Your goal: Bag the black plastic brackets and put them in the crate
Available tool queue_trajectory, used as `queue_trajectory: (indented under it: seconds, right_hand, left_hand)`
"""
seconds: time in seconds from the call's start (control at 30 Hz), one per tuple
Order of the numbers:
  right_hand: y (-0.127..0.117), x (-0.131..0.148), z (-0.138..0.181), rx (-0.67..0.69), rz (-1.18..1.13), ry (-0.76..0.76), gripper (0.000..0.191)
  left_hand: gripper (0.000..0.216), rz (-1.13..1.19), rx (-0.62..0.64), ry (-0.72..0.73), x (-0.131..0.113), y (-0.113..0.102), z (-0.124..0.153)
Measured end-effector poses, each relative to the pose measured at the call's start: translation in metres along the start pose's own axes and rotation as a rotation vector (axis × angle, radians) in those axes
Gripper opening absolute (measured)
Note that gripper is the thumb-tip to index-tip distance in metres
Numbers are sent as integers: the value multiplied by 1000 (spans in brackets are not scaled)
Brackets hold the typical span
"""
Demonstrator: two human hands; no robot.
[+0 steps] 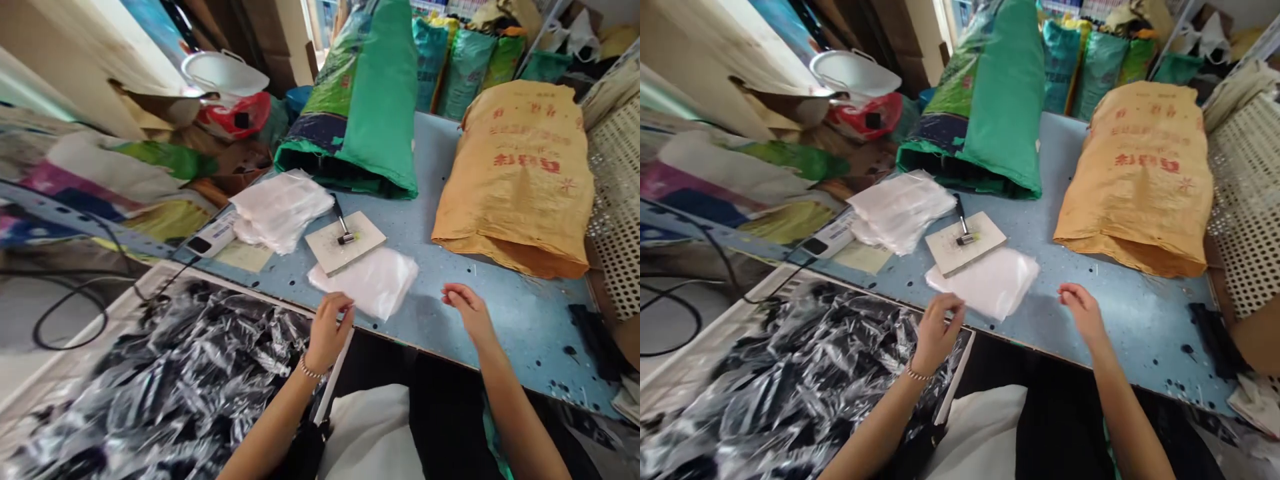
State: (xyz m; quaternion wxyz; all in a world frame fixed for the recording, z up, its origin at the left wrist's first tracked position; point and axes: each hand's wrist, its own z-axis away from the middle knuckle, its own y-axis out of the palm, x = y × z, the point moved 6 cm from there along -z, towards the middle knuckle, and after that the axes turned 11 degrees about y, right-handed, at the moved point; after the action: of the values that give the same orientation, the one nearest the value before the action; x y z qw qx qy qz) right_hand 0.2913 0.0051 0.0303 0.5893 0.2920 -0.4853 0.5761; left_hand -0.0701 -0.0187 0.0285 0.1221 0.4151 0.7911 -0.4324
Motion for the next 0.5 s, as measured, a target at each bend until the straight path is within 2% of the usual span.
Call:
queue_trajectory:
  seconds: [0.07, 0.17, 0.27, 0.33, 0.37, 0.43, 0.47, 0.5]
  right_hand:
    - [20, -4, 3, 105, 53, 0, 44]
    - [37, -18, 17, 205, 106, -5, 38]
    - [25, -32, 20, 219, 145, -11, 36]
    - [0, -30, 5, 121, 237, -90, 34]
    - [-18, -24, -8, 17, 325, -144, 33]
    - [-59, -5, -42, -254, 540, -234, 36]
    - [-80, 4, -62, -393, 695, -200, 42]
    - [-98, 14, -83, -457, 744, -162, 45]
  left_hand:
    - [7, -21, 155, 36, -23, 39, -43]
    - [8, -229, 437, -56, -26, 90, -77]
    - [15, -261, 621, -141, -9, 105, -83]
    - [20, -192, 661, -139, 0, 99, -80]
    - [19, -158, 661, -132, 2, 95, -78]
    - [12, -100, 597, -120, 0, 87, -77]
    - [12, -56, 541, -107, -5, 86, -78]
    - [15, 4, 483, -85, -14, 89, -80]
